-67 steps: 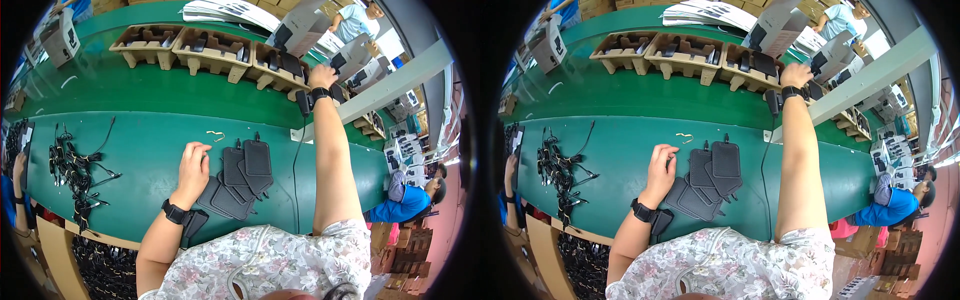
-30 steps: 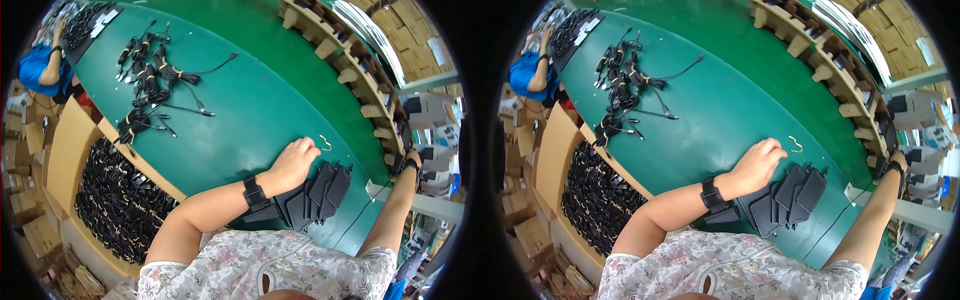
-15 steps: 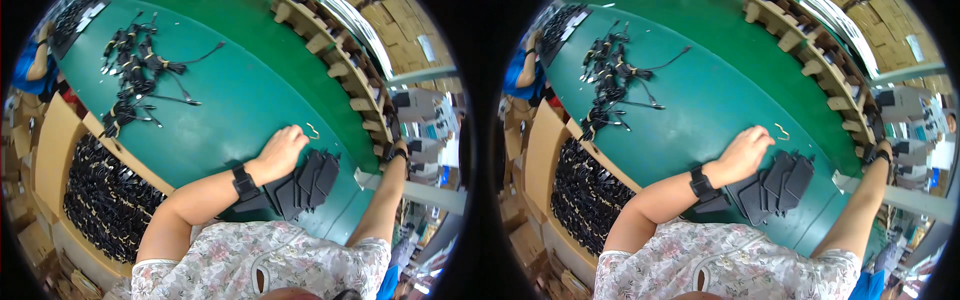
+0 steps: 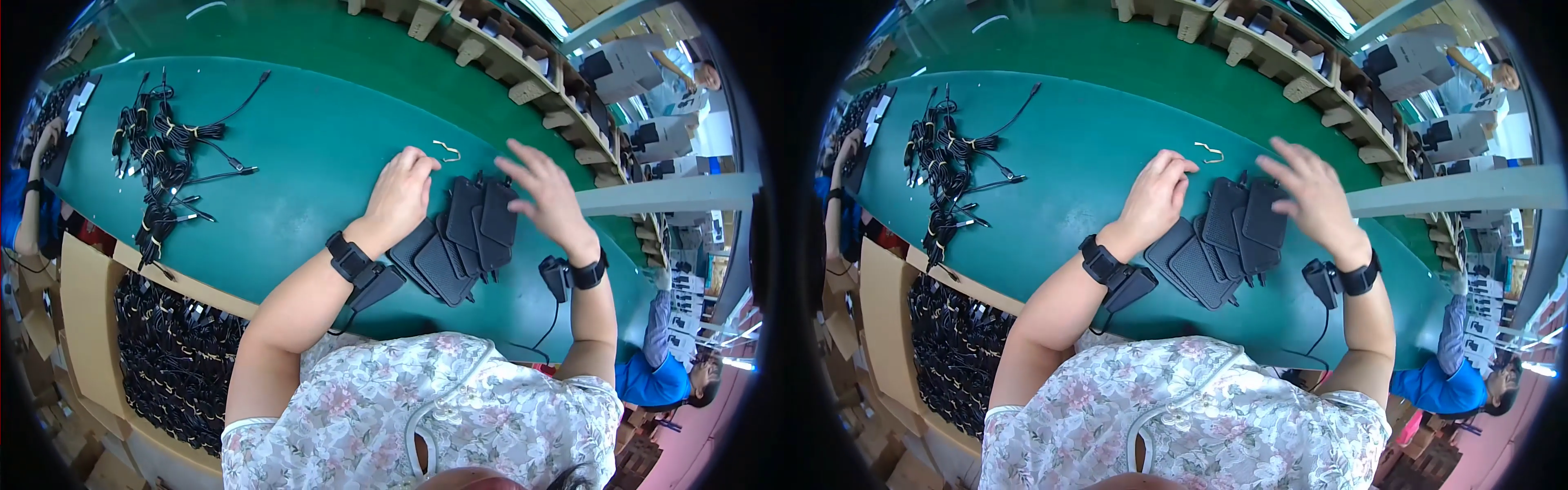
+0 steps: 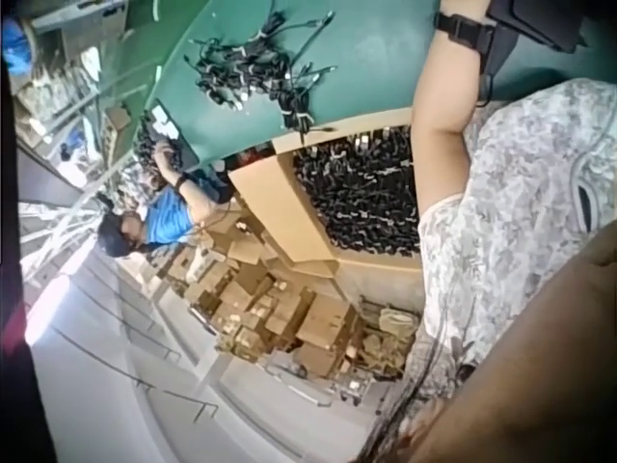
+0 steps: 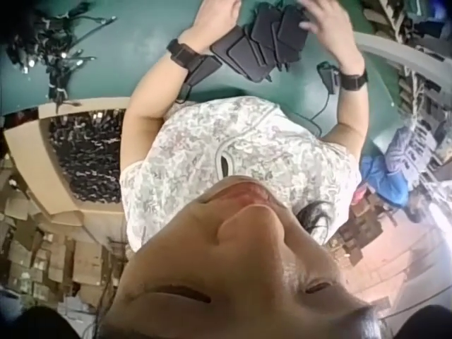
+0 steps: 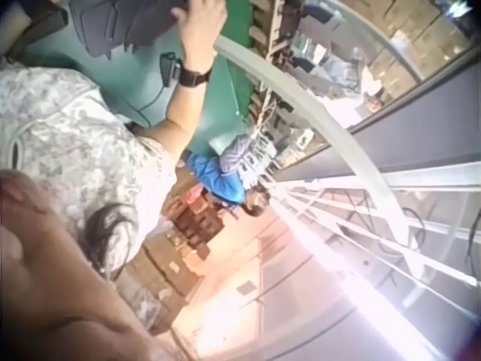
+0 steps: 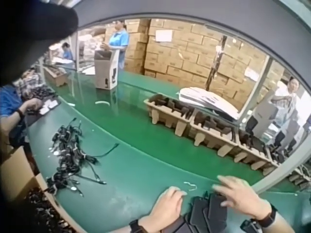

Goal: The person picks up a cable and a black pad, wraps the cable around the pad, and places the assembled unit into a cardboard tray. They repeat this process, occasionally reaching into a box for more cables or moving pads aside.

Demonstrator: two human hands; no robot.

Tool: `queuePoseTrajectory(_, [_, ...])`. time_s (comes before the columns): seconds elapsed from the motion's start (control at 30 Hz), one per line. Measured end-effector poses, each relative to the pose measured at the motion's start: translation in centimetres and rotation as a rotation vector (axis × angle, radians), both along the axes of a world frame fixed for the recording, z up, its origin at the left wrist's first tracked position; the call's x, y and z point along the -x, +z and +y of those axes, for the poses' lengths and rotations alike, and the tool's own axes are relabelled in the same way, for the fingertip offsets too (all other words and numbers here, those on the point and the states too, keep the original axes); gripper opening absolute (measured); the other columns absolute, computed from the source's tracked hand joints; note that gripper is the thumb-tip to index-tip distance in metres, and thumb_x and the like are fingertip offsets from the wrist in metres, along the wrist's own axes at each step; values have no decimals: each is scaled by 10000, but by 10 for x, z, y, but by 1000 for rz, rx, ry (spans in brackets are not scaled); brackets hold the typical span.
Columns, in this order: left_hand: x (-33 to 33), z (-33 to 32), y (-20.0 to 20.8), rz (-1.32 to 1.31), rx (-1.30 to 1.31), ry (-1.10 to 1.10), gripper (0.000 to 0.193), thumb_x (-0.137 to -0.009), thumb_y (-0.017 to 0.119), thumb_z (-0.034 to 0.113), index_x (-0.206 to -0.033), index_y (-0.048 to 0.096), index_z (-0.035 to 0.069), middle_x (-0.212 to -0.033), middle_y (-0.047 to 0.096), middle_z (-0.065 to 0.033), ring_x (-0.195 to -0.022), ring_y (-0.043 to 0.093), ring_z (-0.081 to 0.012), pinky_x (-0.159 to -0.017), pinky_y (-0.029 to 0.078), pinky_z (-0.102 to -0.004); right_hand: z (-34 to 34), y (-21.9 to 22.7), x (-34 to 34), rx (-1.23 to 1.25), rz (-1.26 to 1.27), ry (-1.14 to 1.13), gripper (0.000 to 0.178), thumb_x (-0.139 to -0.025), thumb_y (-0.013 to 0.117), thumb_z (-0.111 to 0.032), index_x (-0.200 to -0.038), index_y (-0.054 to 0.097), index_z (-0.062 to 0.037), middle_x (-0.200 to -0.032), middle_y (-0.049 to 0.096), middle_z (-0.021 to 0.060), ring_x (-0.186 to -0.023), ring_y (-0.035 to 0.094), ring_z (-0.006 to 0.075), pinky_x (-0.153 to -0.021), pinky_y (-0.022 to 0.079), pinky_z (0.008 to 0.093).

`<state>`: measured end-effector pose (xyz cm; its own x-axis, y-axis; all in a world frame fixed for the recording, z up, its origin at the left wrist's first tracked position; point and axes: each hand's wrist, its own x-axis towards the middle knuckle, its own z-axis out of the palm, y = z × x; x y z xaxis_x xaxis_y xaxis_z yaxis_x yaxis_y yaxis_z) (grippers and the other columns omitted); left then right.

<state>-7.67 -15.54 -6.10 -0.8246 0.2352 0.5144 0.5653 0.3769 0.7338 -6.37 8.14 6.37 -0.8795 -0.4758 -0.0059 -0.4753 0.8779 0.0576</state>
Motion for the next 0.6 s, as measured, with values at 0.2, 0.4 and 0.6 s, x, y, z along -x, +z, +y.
queuePoseTrajectory(0.2, [0,-1,0,-17,20,-18,191,-816,535,-37,-990,576,30,-987,519,-130,-865,567,-288,-730,482,-367,3,-22,-47,13,-405,-85,907,-609,808,-137,-1399,368,-211,-1493,272,71,-1333,302,338,-1050,358,434])
queuePoseTrajectory(0.4, [2,-12,0,-222,-134,-51,189,-838,548,-11,-1018,582,34,-982,531,-130,-878,582,-254,-711,498,-322,15,-23,-44,187,-460,-17,913,-626,798,-127,-1413,342,-199,-1495,264,82,-1352,274,329,-1089,321,423])
queuePoseTrajectory(0.6, [33,-65,48,223,94,229,227,-780,581,-8,-1001,568,41,-1038,559,-138,-926,567,-327,-830,463,-404,49,-16,-36,247,-356,139,646,-703,744,-91,-1300,500,-126,-1373,452,107,-1205,465,332,-1003,414,393])
